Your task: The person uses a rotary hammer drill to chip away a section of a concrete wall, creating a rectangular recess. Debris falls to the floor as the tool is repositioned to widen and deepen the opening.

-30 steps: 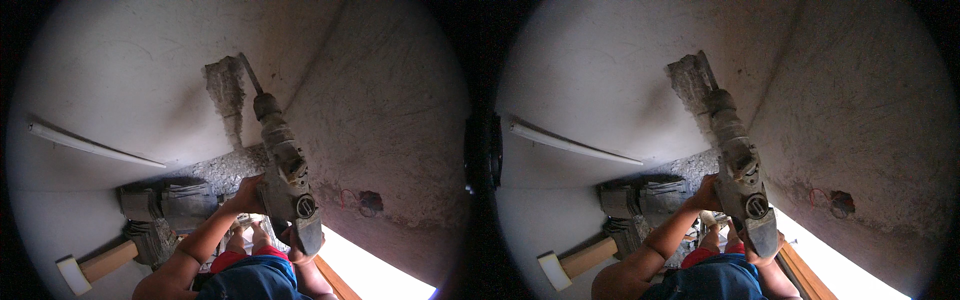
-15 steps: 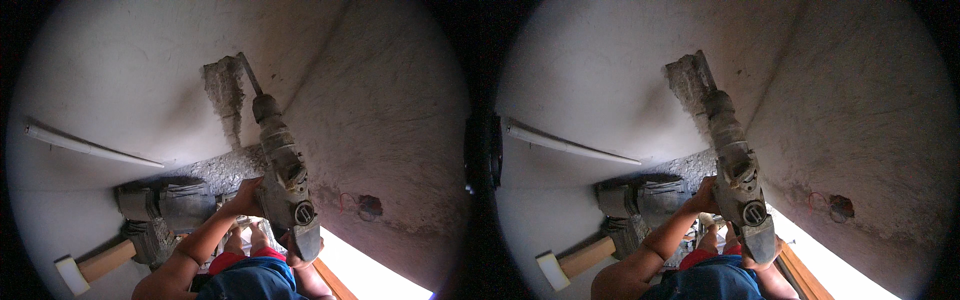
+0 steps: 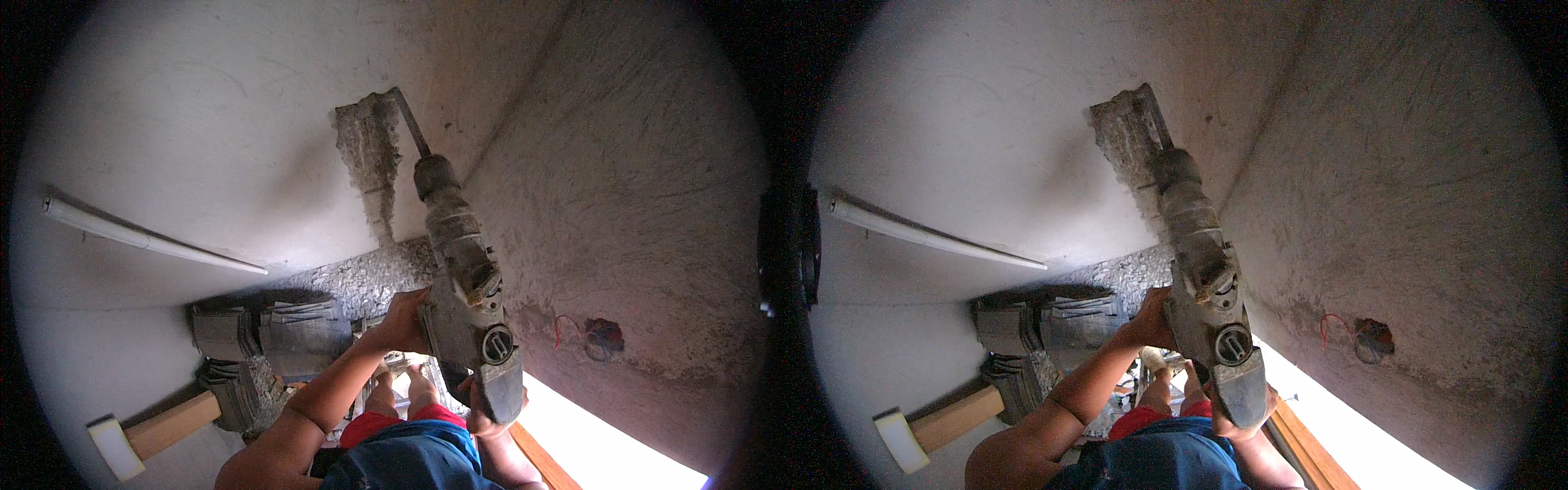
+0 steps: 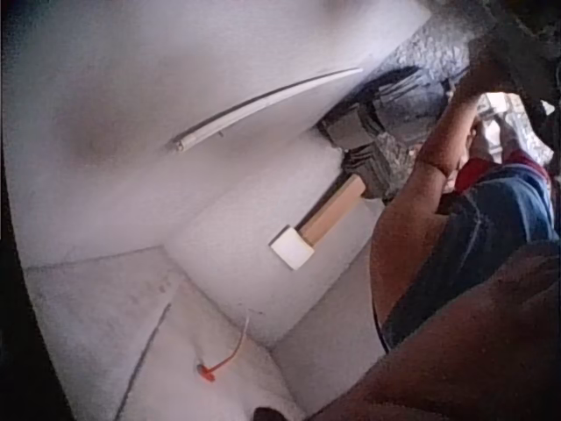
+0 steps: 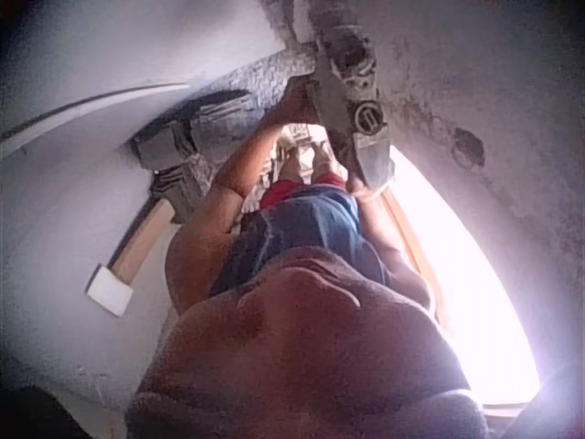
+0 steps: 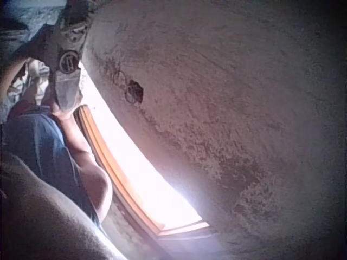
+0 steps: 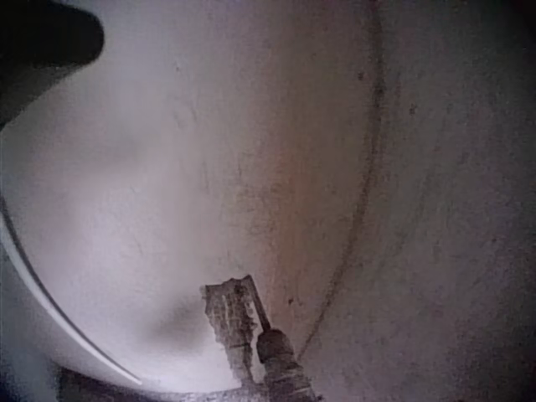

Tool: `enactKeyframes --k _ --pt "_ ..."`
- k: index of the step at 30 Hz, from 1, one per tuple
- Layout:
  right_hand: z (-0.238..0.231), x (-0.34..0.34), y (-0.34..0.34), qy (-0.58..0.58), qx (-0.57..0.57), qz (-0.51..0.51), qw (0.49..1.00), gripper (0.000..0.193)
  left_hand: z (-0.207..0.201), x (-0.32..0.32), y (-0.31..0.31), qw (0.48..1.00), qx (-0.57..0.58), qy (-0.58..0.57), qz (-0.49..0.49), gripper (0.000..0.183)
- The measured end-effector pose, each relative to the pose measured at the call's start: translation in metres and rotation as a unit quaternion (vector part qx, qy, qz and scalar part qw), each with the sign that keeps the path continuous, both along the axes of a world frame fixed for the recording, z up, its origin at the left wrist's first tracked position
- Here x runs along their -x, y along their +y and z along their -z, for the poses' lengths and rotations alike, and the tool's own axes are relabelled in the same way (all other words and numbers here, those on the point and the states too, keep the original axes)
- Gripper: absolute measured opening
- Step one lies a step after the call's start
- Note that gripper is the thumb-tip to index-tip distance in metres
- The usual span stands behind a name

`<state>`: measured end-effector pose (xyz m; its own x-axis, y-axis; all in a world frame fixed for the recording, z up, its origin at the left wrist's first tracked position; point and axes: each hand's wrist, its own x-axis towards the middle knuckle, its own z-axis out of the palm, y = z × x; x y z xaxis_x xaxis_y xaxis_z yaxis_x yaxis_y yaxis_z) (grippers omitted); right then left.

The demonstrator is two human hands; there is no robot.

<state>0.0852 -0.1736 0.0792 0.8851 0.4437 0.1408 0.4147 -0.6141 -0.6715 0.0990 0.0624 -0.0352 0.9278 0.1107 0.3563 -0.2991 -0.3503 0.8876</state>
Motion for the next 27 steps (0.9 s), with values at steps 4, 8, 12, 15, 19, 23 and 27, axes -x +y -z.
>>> enactKeyframes --k 4,8,12,15,19,23,27 --pt "-0.004 -0.005 0.007 -0.156 0.037 -0.027 0.987 0.006 0.005 0.001 0.001 1.000 0.002 0.021 0.011 0.096" --pt "0.003 0.004 0.005 -0.094 0.060 -0.021 0.993 0.006 0.016 0.005 0.005 0.996 0.007 0.079 0.031 0.095" --pt "-0.002 0.008 0.007 -0.033 0.065 -0.032 0.997 0.007 0.008 0.004 0.009 0.999 0.000 0.039 0.032 0.094" --pt "-0.006 0.006 0.012 -0.058 0.033 -0.020 0.998 0.007 0.005 0.003 0.011 0.998 0.004 0.044 0.039 0.094" --pt "0.007 0.004 0.010 -0.080 0.012 0.013 0.997 0.009 -0.005 0.001 0.012 0.998 -0.010 0.050 0.037 0.095" --pt "0.012 0.007 -0.001 -0.041 -0.008 -0.004 0.999 0.011 -0.001 0.003 0.010 1.000 0.003 0.022 0.014 0.089" --pt "-0.003 0.000 0.009 -0.075 -0.023 -0.012 0.997 0.013 -0.003 -0.003 0.004 1.000 0.024 0.007 0.003 0.071"
